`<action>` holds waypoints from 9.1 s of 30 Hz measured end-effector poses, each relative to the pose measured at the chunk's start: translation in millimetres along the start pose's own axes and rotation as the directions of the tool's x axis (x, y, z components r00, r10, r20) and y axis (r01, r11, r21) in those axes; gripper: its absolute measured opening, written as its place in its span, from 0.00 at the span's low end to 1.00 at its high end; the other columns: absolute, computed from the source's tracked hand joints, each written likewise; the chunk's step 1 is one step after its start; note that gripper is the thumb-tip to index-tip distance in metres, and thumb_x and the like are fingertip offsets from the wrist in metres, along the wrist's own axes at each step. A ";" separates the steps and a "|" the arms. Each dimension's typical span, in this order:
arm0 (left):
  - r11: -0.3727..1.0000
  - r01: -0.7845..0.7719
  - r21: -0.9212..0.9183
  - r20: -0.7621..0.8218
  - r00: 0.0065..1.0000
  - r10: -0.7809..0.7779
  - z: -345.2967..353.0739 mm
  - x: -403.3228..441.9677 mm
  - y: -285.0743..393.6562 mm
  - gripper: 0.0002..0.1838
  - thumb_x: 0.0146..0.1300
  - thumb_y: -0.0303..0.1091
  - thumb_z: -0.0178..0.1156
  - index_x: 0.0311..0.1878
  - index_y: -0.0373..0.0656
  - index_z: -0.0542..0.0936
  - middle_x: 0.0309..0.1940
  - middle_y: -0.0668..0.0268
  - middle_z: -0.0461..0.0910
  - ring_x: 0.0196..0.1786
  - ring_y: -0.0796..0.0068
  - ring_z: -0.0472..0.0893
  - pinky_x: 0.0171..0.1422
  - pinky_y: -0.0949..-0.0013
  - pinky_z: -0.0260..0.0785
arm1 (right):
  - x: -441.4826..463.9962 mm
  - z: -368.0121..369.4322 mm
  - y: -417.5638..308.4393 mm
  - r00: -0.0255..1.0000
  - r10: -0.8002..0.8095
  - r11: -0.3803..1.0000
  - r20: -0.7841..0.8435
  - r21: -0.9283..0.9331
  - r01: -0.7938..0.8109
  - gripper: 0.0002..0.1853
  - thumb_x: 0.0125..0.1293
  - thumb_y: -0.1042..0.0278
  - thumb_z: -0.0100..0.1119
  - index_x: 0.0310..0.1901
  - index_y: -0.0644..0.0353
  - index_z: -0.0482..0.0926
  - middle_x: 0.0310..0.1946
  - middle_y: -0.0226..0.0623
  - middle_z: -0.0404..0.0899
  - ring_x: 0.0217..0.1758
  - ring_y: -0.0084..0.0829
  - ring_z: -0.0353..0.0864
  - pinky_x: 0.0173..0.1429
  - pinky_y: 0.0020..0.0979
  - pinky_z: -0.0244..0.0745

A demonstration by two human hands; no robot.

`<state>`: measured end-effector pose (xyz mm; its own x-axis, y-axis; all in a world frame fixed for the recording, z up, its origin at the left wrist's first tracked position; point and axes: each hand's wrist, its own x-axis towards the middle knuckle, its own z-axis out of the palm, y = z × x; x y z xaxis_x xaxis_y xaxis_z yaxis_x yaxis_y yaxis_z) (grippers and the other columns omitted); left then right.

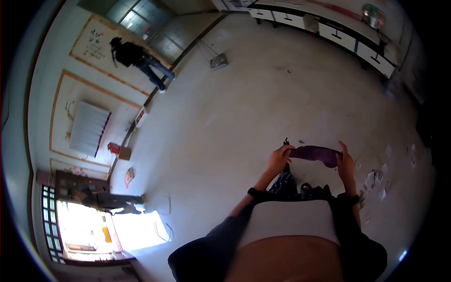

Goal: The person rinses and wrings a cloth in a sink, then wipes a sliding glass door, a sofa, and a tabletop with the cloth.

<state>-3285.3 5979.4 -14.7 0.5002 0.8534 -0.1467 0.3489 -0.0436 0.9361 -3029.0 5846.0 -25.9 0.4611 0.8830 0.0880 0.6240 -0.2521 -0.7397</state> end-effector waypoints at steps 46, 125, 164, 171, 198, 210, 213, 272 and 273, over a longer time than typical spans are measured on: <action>0.988 -0.051 0.147 -0.070 0.996 0.062 -351.4 639.7 -54.4 0.20 0.57 0.28 0.57 0.54 0.39 0.71 0.47 0.54 0.76 0.50 0.57 0.76 0.52 0.63 0.67 | 732.2 284.0 -319.4 0.707 -0.625 0.701 0.331 0.636 0.322 0.24 0.68 0.71 0.44 0.65 0.47 0.63 0.46 0.41 0.74 0.43 0.39 0.75 0.47 0.33 0.68; 0.973 0.171 0.153 0.244 0.948 -0.205 -416.1 1894.7 -163.9 0.21 0.61 0.42 0.56 0.55 0.46 0.70 0.45 0.54 0.78 0.49 0.50 0.77 0.51 0.57 0.69 | 1908.0 660.1 24.4 0.884 0.381 0.816 0.271 -0.547 -0.184 0.40 0.58 0.50 0.54 0.68 0.56 0.52 0.52 0.47 0.71 0.62 0.48 0.64 0.73 0.49 0.43; 0.930 0.366 -0.038 0.447 0.838 -0.312 -400.6 1902.8 -200.8 0.17 0.59 0.39 0.60 0.47 0.39 0.76 0.41 0.55 0.79 0.44 0.61 0.78 0.51 0.65 0.68 | 1920.9 621.0 11.9 0.894 0.188 0.929 0.407 -0.369 -0.028 0.27 0.51 0.70 0.52 0.57 0.56 0.68 0.56 0.41 0.70 0.63 0.37 0.66 0.73 0.46 0.44; 0.941 0.335 0.058 0.341 0.879 -0.334 -395.1 1904.1 -197.1 0.15 0.60 0.36 0.59 0.45 0.36 0.78 0.40 0.56 0.80 0.44 0.65 0.78 0.50 0.68 0.68 | 1941.4 637.8 21.1 0.932 0.072 0.961 0.356 -0.274 0.031 0.26 0.48 0.70 0.55 0.53 0.58 0.70 0.46 0.43 0.76 0.59 0.39 0.69 0.72 0.47 0.46; 0.944 0.122 0.308 0.319 0.921 -0.223 -416.6 1963.4 -169.2 0.15 0.59 0.38 0.59 0.44 0.37 0.78 0.37 0.53 0.81 0.40 0.56 0.80 0.46 0.64 0.70 | 1969.0 686.9 37.3 0.975 -0.040 0.957 0.220 -0.274 0.101 0.18 0.49 0.68 0.56 0.45 0.56 0.73 0.45 0.39 0.76 0.56 0.35 0.70 0.66 0.41 0.55; 0.918 0.057 0.394 0.329 0.923 -0.199 -401.2 1947.7 -164.9 0.16 0.60 0.41 0.57 0.46 0.39 0.78 0.41 0.52 0.80 0.44 0.54 0.79 0.49 0.62 0.69 | 1945.2 650.1 31.0 0.963 0.113 0.978 0.244 -0.197 -0.064 0.20 0.47 0.70 0.57 0.46 0.56 0.74 0.50 0.39 0.74 0.55 0.40 0.70 0.62 0.43 0.59; 0.945 0.023 0.326 0.398 0.904 -0.159 -380.0 1919.9 -158.1 0.15 0.62 0.39 0.55 0.46 0.38 0.77 0.44 0.52 0.78 0.47 0.53 0.77 0.53 0.61 0.67 | 1919.7 620.1 35.0 0.942 0.182 0.970 0.281 -0.206 -0.126 0.20 0.47 0.71 0.57 0.46 0.57 0.74 0.54 0.39 0.72 0.56 0.41 0.68 0.61 0.41 0.60; 0.981 -0.040 0.188 0.570 0.818 -0.076 -447.2 1970.9 -157.3 0.16 0.62 0.40 0.56 0.46 0.37 0.78 0.43 0.52 0.79 0.47 0.54 0.78 0.54 0.62 0.68 | 1947.5 668.5 -14.0 0.876 0.478 0.704 0.066 -0.625 -0.337 0.21 0.56 0.69 0.50 0.54 0.55 0.72 0.46 0.33 0.77 0.57 0.33 0.69 0.73 0.42 0.49; 0.977 -0.038 0.209 0.575 0.813 -0.092 -455.2 1971.9 -163.9 0.17 0.63 0.41 0.56 0.46 0.37 0.78 0.44 0.53 0.80 0.48 0.56 0.78 0.55 0.63 0.68 | 1951.7 672.3 -18.9 0.862 0.495 0.700 0.105 -0.636 -0.325 0.22 0.56 0.69 0.50 0.55 0.55 0.71 0.47 0.33 0.77 0.58 0.34 0.69 0.73 0.42 0.49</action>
<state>-2716.9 7905.8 -311.9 0.8301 0.3997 -0.3888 0.4880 -0.1834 0.8534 -2565.0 7840.2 -288.6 0.6405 0.6781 -0.3605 0.6882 -0.7151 -0.1224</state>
